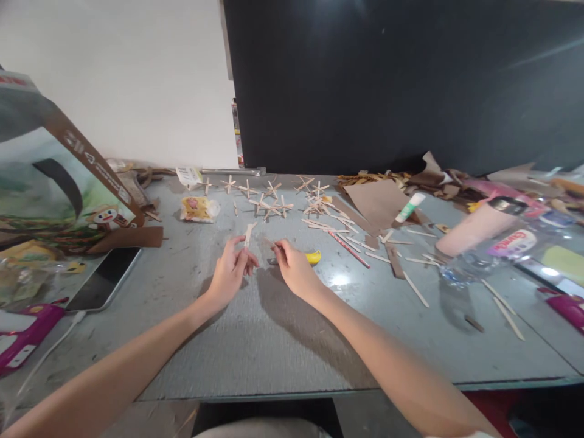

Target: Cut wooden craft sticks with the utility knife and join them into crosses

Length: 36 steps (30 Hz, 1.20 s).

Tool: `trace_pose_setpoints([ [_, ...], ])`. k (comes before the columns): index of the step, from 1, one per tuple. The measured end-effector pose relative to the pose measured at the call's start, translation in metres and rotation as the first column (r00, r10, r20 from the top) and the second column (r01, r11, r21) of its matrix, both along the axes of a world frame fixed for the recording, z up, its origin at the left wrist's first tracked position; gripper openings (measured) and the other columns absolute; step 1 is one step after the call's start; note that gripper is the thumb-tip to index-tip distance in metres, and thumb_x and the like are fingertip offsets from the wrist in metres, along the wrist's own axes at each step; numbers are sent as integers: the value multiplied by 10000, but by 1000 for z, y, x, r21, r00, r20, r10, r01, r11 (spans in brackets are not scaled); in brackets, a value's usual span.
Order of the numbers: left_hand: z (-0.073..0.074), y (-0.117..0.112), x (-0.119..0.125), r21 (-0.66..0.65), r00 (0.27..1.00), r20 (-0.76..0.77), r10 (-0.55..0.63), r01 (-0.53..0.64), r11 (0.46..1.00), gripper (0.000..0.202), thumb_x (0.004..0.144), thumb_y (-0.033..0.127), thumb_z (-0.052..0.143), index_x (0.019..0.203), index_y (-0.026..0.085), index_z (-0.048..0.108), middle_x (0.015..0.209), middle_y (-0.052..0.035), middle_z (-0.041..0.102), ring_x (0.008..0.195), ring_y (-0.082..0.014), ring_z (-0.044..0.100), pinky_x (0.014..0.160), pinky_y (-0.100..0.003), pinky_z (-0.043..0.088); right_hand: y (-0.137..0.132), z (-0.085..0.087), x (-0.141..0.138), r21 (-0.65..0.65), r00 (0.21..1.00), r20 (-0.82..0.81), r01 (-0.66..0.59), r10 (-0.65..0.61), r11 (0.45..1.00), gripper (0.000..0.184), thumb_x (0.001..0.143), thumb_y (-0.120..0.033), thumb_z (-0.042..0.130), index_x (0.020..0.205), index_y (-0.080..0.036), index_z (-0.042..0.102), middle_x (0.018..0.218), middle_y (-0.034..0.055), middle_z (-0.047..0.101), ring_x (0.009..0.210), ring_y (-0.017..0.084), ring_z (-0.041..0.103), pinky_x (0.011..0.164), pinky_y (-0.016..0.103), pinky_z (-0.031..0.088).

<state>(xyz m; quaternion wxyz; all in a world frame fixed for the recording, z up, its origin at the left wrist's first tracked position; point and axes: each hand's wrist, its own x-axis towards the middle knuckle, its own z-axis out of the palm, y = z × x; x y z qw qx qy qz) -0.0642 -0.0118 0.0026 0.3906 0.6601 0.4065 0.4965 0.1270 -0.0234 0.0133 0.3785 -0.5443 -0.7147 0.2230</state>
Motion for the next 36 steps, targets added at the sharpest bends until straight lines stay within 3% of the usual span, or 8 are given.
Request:
trace_pose_setpoints([
  [4, -2, -3, 2, 21, 993, -93, -68, 71, 997, 324, 1036, 393, 440, 1291, 193, 457, 798, -10, 723, 574, -113, 596, 610, -254, 472, -10, 4, -7, 31, 992, -115, -46, 49, 998, 315, 1017, -446, 439, 859, -225, 598, 668, -8, 584, 590, 171, 528, 616, 278, 381],
  [11, -3, -6, 2, 53, 970, -234, -67, 82, 995, 312, 1046, 344, 410, 1299, 179, 489, 668, 35, 635, 566, -122, 587, 595, -240, 430, -22, 8, -15, 23, 978, -161, -133, 135, 991, 284, 986, -350, 467, 767, -217, 588, 614, -21, 566, 554, 137, 472, 598, 271, 356],
  [22, -5, -5, 0, 67, 924, -372, -85, 118, 991, 317, 1053, 299, 347, 1279, 184, 536, 732, 18, 628, 585, -104, 582, 594, -203, 451, -26, 15, -18, -52, 963, -237, -140, 124, 989, 273, 939, -328, 463, 683, -235, 473, 552, -55, 383, 525, 125, 345, 536, 271, 259],
  [30, -8, -1, -6, 143, 889, -442, -121, 204, 968, 320, 973, 173, 425, 1266, 181, 554, 752, 4, 600, 609, -115, 564, 588, -201, 436, -26, 20, -12, -139, 958, -253, -173, 134, 975, 312, 918, -331, 478, 627, -231, 424, 560, -61, 277, 517, 110, 247, 506, 278, 192],
  [36, -7, -9, 1, 31, 901, -422, -104, 128, 991, 313, 1009, 218, 384, 1289, 184, 519, 666, 41, 557, 524, -109, 527, 524, -192, 388, -27, 16, -18, -99, 956, -261, -162, 132, 982, 286, 932, -325, 459, 679, -214, 533, 553, -49, 379, 519, 118, 315, 518, 274, 234],
])
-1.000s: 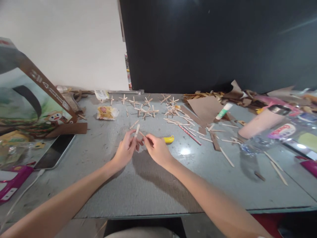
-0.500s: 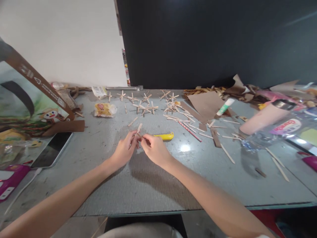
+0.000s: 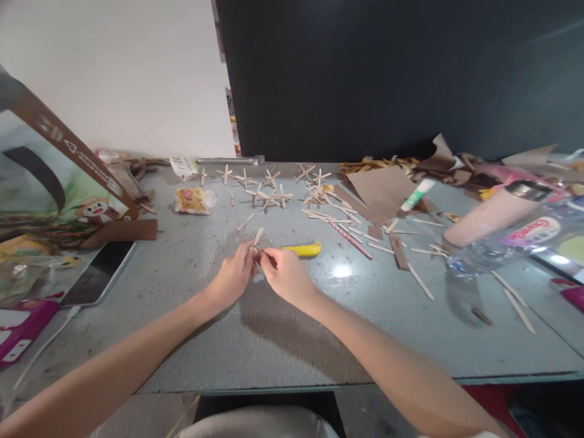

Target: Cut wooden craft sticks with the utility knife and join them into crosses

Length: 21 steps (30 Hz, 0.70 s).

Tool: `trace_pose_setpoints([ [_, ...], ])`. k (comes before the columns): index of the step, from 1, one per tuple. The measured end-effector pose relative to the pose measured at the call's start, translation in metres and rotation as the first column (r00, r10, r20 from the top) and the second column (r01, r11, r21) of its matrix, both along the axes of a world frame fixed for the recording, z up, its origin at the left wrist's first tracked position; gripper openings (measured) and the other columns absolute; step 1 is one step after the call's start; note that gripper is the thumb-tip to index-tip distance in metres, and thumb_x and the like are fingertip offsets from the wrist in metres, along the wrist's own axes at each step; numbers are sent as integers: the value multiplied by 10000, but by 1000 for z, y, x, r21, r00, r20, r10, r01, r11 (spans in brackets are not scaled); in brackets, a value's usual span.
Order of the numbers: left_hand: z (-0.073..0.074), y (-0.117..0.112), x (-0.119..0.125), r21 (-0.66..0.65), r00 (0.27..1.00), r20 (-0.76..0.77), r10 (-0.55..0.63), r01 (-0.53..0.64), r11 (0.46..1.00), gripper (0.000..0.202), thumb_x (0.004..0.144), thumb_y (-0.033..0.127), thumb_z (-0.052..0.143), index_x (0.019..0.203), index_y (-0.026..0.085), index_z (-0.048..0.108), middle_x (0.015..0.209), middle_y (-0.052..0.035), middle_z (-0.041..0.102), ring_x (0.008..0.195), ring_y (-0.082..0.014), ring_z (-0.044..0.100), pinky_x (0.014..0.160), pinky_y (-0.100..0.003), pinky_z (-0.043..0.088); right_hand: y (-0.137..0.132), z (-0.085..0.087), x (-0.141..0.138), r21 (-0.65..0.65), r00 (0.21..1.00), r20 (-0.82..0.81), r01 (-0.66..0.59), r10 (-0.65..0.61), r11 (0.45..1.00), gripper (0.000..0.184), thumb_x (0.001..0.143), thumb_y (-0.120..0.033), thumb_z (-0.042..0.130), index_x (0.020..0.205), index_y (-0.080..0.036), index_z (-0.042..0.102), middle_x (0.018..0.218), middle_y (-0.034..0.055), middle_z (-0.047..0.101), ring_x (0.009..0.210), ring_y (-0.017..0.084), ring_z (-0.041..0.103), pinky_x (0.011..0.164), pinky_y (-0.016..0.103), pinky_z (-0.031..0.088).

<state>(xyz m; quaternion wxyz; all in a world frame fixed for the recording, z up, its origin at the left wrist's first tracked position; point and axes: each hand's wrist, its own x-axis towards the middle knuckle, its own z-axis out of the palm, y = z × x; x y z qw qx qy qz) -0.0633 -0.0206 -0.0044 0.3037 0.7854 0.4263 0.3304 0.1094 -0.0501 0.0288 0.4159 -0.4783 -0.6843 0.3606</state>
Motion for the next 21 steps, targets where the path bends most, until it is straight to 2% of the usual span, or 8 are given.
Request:
trace_pose_setpoints([
  [3, 0, -1, 0, -5, 1000, 6, 4, -4, 1000, 326, 994, 199, 391, 1296, 179, 510, 650, 39, 556, 514, -117, 525, 518, -198, 374, -1, 0, -1, 0, 1000, -4, 3, -3, 1000, 286, 934, -310, 457, 691, -206, 565, 558, -45, 416, 523, 118, 340, 524, 272, 250],
  [7, -2, 2, -4, 57, 998, -41, -54, 56, 997, 300, 950, 159, 427, 1222, 180, 551, 697, 3, 578, 554, -133, 549, 543, -213, 365, 2, 5, 6, -66, 999, 41, -31, 33, 997, 310, 921, -323, 474, 643, -205, 545, 554, -58, 338, 517, 108, 285, 513, 274, 213],
  [10, -4, 2, -3, 50, 996, -58, -64, 67, 997, 268, 975, 189, 396, 1194, 190, 551, 739, -12, 603, 550, -131, 546, 538, -217, 356, 5, 7, 10, -101, 996, 51, -70, 75, 992, 310, 911, -329, 473, 635, -204, 535, 559, -60, 312, 516, 102, 261, 510, 273, 194],
  [15, -5, -3, 1, 3, 999, -23, -26, 26, 1000, 307, 1034, 265, 336, 1273, 175, 505, 678, 17, 580, 527, -130, 539, 537, -212, 362, 5, 6, 7, -84, 997, 32, -63, 66, 994, 297, 909, -310, 446, 654, -198, 548, 562, -40, 398, 521, 106, 319, 518, 270, 217],
  [21, -7, -1, 0, 71, 993, -113, -31, 39, 997, 328, 1024, 247, 330, 1278, 160, 519, 773, -49, 661, 535, -138, 570, 540, -219, 381, 6, 7, 10, -113, 994, 67, -84, 92, 990, 285, 905, -272, 451, 687, -185, 613, 559, -44, 409, 513, 107, 316, 522, 274, 215],
])
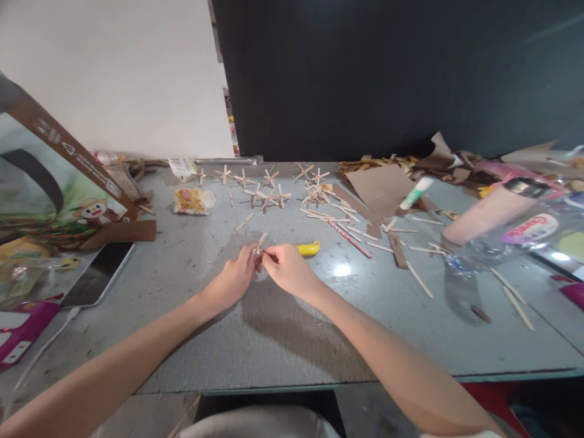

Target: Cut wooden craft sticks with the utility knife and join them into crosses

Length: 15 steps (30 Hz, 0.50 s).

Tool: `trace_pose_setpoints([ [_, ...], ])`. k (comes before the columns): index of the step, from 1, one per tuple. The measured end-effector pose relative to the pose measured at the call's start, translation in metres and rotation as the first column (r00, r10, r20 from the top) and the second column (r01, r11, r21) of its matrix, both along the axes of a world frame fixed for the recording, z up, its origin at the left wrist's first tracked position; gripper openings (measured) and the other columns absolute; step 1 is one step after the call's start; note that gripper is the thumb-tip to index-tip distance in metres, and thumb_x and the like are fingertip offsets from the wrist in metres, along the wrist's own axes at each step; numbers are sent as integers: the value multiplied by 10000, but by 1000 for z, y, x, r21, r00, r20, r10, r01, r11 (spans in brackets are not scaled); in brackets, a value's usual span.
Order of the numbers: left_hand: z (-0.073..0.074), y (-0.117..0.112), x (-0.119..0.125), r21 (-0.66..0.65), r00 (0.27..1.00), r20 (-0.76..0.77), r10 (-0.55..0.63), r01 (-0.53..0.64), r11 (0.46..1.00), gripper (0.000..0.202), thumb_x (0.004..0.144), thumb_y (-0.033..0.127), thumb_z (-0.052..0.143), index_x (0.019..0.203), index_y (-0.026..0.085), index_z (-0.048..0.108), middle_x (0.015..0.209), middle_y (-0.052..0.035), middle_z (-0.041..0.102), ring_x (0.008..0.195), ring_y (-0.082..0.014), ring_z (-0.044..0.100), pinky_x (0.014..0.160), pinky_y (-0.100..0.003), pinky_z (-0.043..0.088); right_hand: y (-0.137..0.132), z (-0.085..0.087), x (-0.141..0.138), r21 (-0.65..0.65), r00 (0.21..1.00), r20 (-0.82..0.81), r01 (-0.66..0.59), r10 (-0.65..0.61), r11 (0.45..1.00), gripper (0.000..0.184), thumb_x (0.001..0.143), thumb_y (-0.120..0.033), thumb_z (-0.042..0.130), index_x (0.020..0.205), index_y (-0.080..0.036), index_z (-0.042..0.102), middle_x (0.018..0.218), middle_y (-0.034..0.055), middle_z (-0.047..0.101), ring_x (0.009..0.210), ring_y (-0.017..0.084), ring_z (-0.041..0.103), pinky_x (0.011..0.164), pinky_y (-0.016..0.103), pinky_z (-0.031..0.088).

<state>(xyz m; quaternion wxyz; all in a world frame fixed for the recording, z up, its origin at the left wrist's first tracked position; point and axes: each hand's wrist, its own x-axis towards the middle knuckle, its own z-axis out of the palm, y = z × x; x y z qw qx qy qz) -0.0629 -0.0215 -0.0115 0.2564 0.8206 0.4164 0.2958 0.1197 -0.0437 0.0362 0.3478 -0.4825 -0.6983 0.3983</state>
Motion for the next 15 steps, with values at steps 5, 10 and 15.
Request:
trace_pose_setpoints([
  [5, 8, -1, 2, -19, 990, -140, 37, -40, 999, 395, 1042, 238, 260, 1365, 122, 455, 856, -83, 702, 597, -158, 632, 606, -249, 469, 3, -4, -1, 21, 999, 11, 39, -39, 999, 286, 929, -280, 462, 688, -189, 586, 568, -44, 415, 529, 111, 341, 532, 274, 225],
  [10, 16, -1, 1, -41, 980, -181, 77, -86, 995, 444, 1065, 282, 252, 1433, 129, 448, 849, -84, 716, 654, -181, 684, 652, -274, 508, 1, -6, -5, 35, 998, 16, 63, -63, 997, 284, 941, -285, 460, 707, -193, 591, 566, -43, 433, 521, 116, 350, 527, 273, 235],
  [15, 15, 2, -1, -61, 996, -91, 20, -26, 998, 504, 1049, 240, 308, 1543, 179, 391, 810, -28, 692, 636, -129, 643, 699, -239, 509, -2, -5, -11, 70, 992, 33, 123, -125, 990, 272, 935, -234, 462, 709, -199, 607, 552, -31, 487, 518, 131, 421, 557, 277, 295],
])
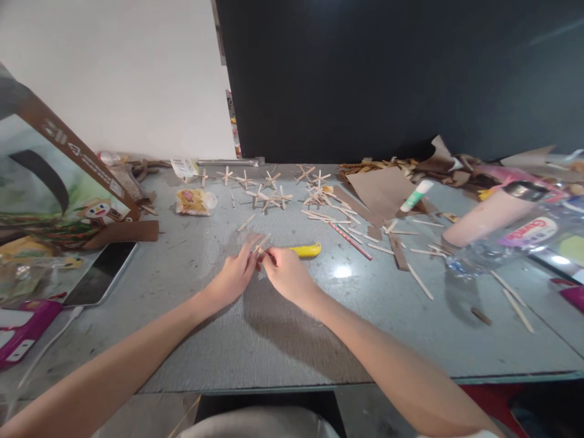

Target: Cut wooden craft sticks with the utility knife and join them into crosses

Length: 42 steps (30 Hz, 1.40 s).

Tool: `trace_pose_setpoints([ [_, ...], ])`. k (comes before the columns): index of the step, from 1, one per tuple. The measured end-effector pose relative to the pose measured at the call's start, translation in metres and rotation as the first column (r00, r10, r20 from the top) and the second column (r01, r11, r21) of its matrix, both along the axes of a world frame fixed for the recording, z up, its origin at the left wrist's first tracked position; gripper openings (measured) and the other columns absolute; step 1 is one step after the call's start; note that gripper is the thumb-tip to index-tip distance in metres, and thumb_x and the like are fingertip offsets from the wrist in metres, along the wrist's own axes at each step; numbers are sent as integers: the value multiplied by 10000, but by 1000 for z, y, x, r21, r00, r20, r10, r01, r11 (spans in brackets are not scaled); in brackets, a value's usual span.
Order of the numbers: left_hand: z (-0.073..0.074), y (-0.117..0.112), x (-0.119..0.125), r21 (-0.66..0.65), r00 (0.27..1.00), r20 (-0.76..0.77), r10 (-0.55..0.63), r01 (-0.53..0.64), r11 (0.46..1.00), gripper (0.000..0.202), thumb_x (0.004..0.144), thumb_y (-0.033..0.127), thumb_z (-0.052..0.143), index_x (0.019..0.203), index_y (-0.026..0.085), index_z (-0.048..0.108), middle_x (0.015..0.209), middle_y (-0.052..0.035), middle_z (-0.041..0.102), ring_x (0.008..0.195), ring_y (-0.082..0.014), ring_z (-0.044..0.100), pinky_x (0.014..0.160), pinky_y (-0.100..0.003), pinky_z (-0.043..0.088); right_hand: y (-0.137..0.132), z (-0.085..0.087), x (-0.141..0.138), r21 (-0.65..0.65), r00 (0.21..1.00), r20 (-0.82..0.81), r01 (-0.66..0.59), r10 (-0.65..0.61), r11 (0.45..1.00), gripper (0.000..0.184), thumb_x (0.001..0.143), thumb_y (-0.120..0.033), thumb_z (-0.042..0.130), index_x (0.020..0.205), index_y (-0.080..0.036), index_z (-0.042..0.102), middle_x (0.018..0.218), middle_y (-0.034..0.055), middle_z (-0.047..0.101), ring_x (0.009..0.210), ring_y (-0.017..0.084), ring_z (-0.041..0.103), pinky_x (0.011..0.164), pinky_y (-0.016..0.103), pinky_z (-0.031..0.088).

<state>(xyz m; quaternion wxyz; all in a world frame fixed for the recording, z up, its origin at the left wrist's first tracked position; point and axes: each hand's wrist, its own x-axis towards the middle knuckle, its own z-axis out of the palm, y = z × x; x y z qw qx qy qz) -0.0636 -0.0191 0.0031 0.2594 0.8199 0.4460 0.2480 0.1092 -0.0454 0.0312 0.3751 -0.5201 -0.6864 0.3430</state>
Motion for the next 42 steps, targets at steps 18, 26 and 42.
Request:
trace_pose_setpoints([
  [18, -2, 22, -13, -52, 982, 52, 183, -180, 982, 582, 987, 181, 407, 1568, 176, 393, 718, 1, 641, 569, -119, 533, 657, -239, 483, -3, 5, 4, -104, 999, 35, -8, 12, 995, 316, 973, -350, 460, 746, -197, 618, 498, -52, 425, 444, 120, 354, 495, 280, 248],
  [26, 22, 20, -19, -39, 931, -215, 295, -310, 950, 522, 1016, 275, 388, 1511, 120, 443, 686, -46, 657, 638, -237, 639, 710, -330, 485, 10, -8, 14, 69, 1000, 7, 21, -22, 997, 375, 977, -477, 445, 884, -205, 686, 645, 0, 580, 561, 162, 486, 568, 290, 336],
  [42, 10, 123, -12, 103, 909, -198, 366, -352, 930, 160, 847, 149, 670, 697, 176, 624, 868, -142, 695, 916, -280, 645, 817, -372, 490, 23, -30, 25, 181, 989, 50, 129, -140, 975, 423, 1026, -519, 417, 973, -204, 695, 728, 43, 692, 581, 193, 581, 637, 305, 401],
])
